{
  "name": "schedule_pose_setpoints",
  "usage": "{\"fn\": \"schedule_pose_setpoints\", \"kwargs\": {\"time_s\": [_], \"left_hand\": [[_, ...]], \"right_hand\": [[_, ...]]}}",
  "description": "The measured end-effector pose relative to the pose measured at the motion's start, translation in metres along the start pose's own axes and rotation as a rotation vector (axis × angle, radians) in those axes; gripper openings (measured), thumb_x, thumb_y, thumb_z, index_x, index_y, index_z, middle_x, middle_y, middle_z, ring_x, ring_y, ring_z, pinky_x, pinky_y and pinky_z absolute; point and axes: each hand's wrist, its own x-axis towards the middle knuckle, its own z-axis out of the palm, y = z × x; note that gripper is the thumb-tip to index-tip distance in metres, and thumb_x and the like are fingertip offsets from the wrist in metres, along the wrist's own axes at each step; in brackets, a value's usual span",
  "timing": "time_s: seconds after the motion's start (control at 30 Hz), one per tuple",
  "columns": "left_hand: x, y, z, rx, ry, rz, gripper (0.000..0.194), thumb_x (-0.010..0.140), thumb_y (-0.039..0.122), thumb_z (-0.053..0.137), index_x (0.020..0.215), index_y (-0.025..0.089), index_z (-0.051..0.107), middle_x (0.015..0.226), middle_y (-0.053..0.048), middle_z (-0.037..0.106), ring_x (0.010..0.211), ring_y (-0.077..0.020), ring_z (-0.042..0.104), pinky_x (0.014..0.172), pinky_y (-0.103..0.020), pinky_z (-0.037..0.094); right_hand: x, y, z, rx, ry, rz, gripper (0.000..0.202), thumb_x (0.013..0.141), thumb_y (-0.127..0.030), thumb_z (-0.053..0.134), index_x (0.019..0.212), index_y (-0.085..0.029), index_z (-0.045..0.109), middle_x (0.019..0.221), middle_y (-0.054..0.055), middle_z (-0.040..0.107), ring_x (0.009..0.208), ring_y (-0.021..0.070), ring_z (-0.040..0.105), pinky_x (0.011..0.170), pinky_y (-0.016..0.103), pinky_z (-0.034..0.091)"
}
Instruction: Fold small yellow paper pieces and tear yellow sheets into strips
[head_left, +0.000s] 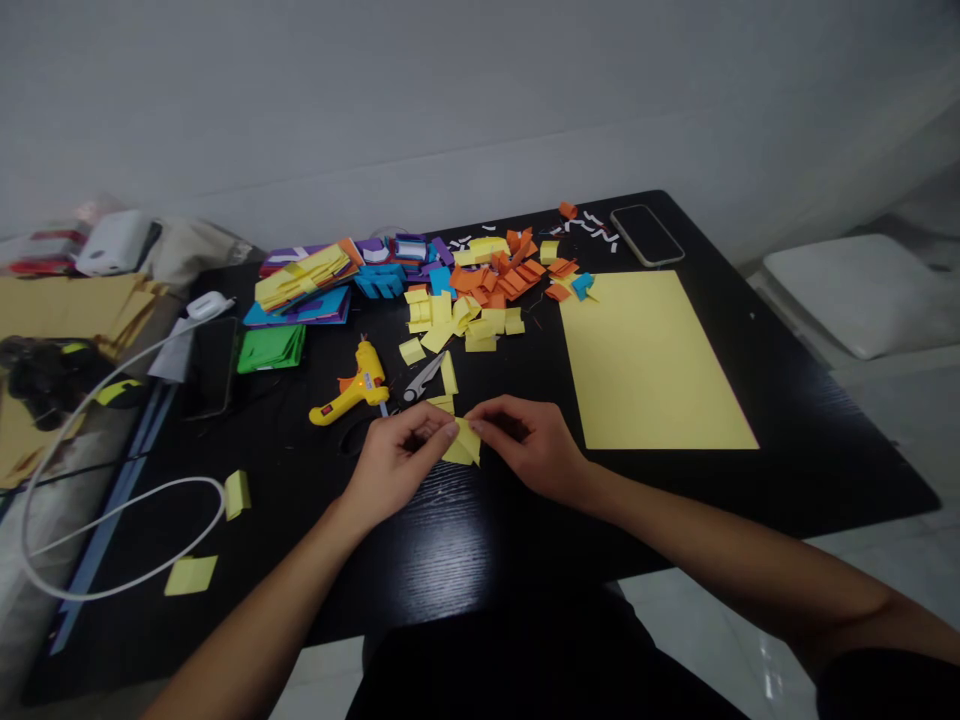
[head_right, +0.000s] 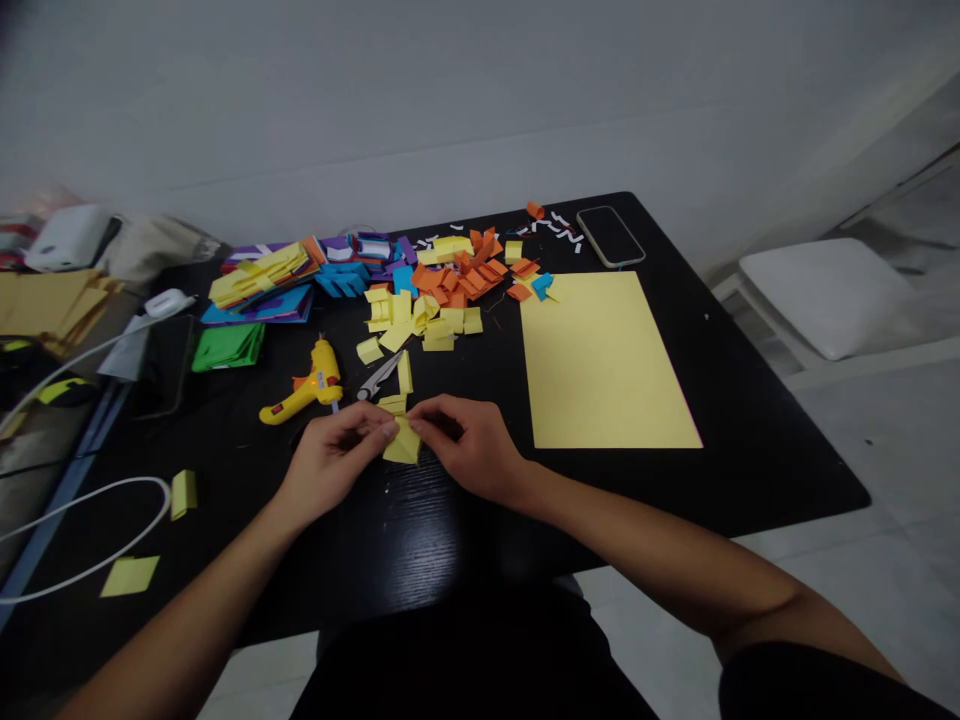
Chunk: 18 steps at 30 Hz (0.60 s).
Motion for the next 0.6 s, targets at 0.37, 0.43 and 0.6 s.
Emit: {"fn": "schedule_pose_setpoints", "kwargs": {"time_s": [0.37,0.43,0.6], "left_hand": [[-0.001,-0.0016,-0.0018,0.06,-0.003,0.055,0.018,0.095,0.03,0.065,0.085,0.017,0.071,0.066,0.003,0.061,0.059,-0.0097,0.054,0.056,-0.02,0.044],[-0.0012,-0.0017,-0.0022,0.066,-0.002,0.057,0.018,0.096,0.03,0.064,0.085,0.017,0.071,0.066,0.003,0.061,0.059,-0.0098,0.054,0.057,-0.02,0.044],[-0.0014,-0.0025,-0.0017,0.063,-0.004,0.056,0.018,0.096,0.031,0.064,0.085,0.018,0.071,0.067,0.003,0.062,0.059,-0.0099,0.055,0.057,-0.02,0.044]], "right_hand": [[-0.0015,-0.0044,0.0008,0.053,0.0,-0.032,0.01,0.091,-0.027,0.072,0.096,-0.02,0.077,0.088,0.004,0.079,0.077,0.016,0.074,0.072,0.028,0.059],[-0.0018,-0.0049,0.0007,0.038,0.005,-0.04,0.01,0.091,-0.027,0.071,0.096,-0.021,0.078,0.088,0.004,0.08,0.076,0.0162,0.074,0.071,0.028,0.059],[-0.0027,-0.0051,0.0005,0.004,0.008,-0.072,0.012,0.092,-0.025,0.07,0.1,-0.021,0.079,0.091,0.004,0.081,0.079,0.0173,0.075,0.073,0.029,0.06]]}}
